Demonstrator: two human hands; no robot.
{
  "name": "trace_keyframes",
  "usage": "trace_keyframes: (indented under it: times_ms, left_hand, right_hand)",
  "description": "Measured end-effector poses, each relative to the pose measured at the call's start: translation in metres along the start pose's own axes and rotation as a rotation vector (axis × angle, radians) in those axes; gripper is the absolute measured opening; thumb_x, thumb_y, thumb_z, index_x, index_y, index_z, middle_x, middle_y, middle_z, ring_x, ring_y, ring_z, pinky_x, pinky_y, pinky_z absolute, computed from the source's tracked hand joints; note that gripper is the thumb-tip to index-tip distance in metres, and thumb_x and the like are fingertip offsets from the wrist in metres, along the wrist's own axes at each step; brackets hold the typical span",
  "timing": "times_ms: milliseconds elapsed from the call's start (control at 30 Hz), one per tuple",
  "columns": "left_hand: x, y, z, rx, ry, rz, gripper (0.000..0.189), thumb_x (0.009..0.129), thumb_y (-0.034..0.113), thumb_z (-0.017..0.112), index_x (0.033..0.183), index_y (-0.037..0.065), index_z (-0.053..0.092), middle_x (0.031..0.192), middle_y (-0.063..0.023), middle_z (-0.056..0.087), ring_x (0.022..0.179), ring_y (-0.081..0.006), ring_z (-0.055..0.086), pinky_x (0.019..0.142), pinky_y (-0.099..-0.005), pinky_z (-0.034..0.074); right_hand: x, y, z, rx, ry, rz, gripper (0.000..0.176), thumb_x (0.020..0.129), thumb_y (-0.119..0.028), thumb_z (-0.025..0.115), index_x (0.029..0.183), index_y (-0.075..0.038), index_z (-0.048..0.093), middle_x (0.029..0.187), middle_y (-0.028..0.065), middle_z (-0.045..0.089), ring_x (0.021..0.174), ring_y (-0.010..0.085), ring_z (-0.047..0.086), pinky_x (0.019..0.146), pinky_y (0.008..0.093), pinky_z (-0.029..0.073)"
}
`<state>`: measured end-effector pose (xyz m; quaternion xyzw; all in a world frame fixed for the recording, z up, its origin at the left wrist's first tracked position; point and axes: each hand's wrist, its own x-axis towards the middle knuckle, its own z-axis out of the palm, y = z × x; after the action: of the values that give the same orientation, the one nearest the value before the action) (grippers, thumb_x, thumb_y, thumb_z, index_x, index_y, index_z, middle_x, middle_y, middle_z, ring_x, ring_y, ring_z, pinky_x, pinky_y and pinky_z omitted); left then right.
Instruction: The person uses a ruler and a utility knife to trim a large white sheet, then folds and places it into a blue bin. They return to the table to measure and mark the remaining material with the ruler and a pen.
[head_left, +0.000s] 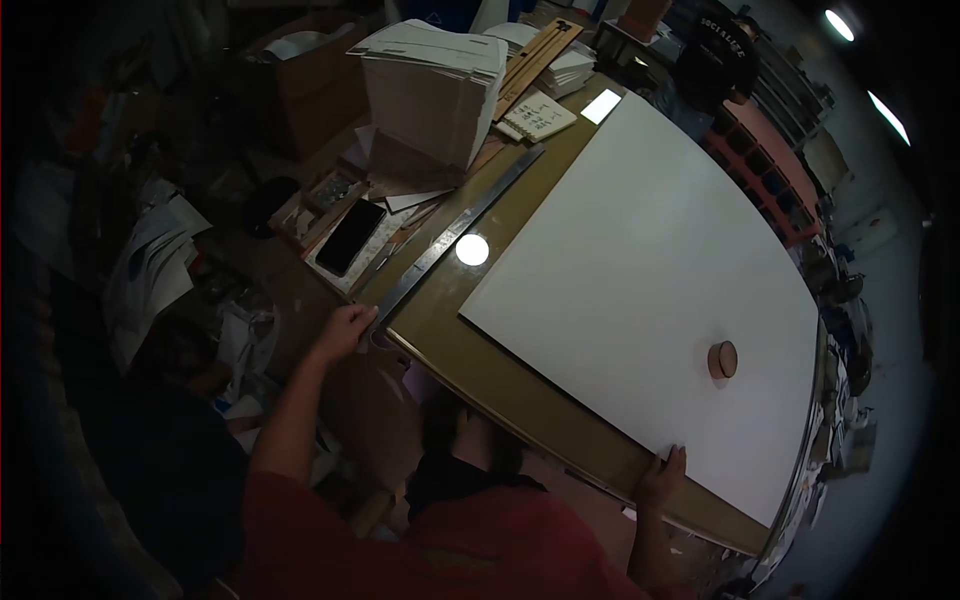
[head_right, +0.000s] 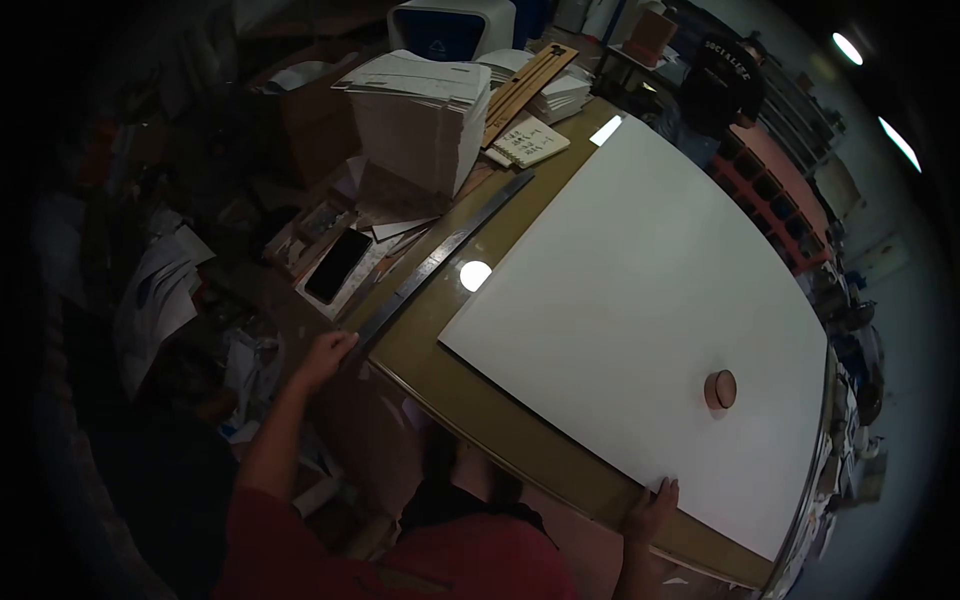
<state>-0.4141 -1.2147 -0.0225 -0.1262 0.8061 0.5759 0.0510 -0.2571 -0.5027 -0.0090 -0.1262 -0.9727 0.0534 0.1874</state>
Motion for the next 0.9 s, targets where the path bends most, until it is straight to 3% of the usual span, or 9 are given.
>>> trace_keyframes:
  times_ms: [67,200,400,533,600,667,733,800,900]
  left_hand:
    - [-0.018,0.022,0.02,-0.182,-0.011,0.021,0.037,0.108,0.031,0.06,0.084,0.003,0.064,0.073,0.0027,0.053,0.073,-0.0056,0.046,0.063,-0.0304,0.043]
    - [-0.063,0.041,0.079,-0.129,0.059,0.188,0.036,0.108,0.024,0.058,0.078,0.005,0.052,0.071,0.0051,0.043,0.07,-0.006,0.039,0.06,-0.0299,0.037]
    - [-0.145,0.082,0.196,-0.168,0.031,0.216,0.035,0.111,0.025,0.053,0.08,0.011,0.046,0.072,0.007,0.039,0.07,-0.0045,0.036,0.059,-0.0274,0.032]
    - [-0.209,0.136,0.292,-0.33,-0.157,0.188,0.037,0.112,0.026,0.05,0.079,0.01,0.044,0.074,0.007,0.033,0.07,-0.0055,0.031,0.06,-0.028,0.029]
    - [-0.241,0.152,0.335,-0.219,-0.083,0.3,0.038,0.113,0.028,0.049,0.081,0.008,0.046,0.073,0.006,0.036,0.07,-0.0065,0.034,0.059,-0.028,0.031]
    - [-0.282,0.18,0.372,-0.138,-0.133,0.349,0.038,0.113,0.03,0.047,0.081,0.008,0.047,0.073,0.0056,0.037,0.069,-0.007,0.036,0.059,-0.0283,0.032]
    - [-0.313,0.192,0.41,-0.055,-0.174,0.393,0.039,0.113,0.031,0.046,0.082,0.008,0.047,0.073,0.0052,0.038,0.068,-0.0076,0.037,0.059,-0.0285,0.033]
    - [-0.343,0.198,0.446,-0.12,-0.207,0.256,0.035,0.113,0.032,0.045,0.091,0.006,0.054,0.079,0.0037,0.049,0.071,-0.0096,0.046,0.061,-0.0292,0.039]
    - [-0.39,0.232,0.504,-0.211,-0.382,0.298,0.035,0.114,0.025,0.041,0.08,0.014,0.043,0.069,0.0034,0.039,0.062,-0.0066,0.037,0.056,-0.0268,0.032]
  right_hand:
    - [0.002,-0.004,0.001,-0.002,0.017,0.012,0.047,0.101,-0.019,0.062,0.142,0.002,0.053,0.149,0.0295,0.05,0.139,0.0479,0.046,0.117,0.0556,0.037]
    - [0.001,-0.012,-0.009,0.079,0.016,0.031,0.049,0.098,-0.017,0.066,0.141,0.001,0.053,0.149,0.0294,0.049,0.139,0.048,0.045,0.117,0.0545,0.037]
    - [0.0,-0.021,-0.01,0.162,0.133,0.074,0.049,0.095,-0.022,0.069,0.136,0.001,0.055,0.148,0.0292,0.049,0.138,0.0485,0.046,0.117,0.0545,0.039]
    - [-0.007,-0.021,-0.025,0.353,0.199,0.038,0.051,0.091,-0.016,0.074,0.136,-0.002,0.056,0.148,0.0242,0.051,0.138,0.0458,0.047,0.115,0.0539,0.041]
    - [-0.033,-0.017,-0.035,0.473,0.234,-0.034,0.052,0.089,-0.014,0.075,0.136,-0.003,0.057,0.149,0.023,0.051,0.138,0.0444,0.049,0.115,0.0535,0.043]
    - [-0.073,-0.007,-0.081,0.587,0.207,-0.078,0.051,0.088,-0.013,0.076,0.134,-0.003,0.058,0.148,0.0233,0.051,0.137,0.0442,0.05,0.113,0.0522,0.044]
    - [-0.123,0.027,-0.099,0.611,0.197,-0.031,0.05,0.088,-0.013,0.076,0.134,-0.004,0.059,0.147,0.0228,0.052,0.135,0.0437,0.052,0.112,0.0515,0.046]
    - [-0.176,0.065,-0.114,0.629,0.18,0.024,0.048,0.088,-0.013,0.075,0.133,-0.005,0.061,0.147,0.0222,0.053,0.133,0.0433,0.054,0.11,0.0508,0.048]
    - [-0.233,0.128,-0.136,0.54,0.101,0.194,0.047,0.089,-0.014,0.072,0.134,-0.005,0.061,0.144,0.0207,0.055,0.13,0.0423,0.055,0.107,0.049,0.048]
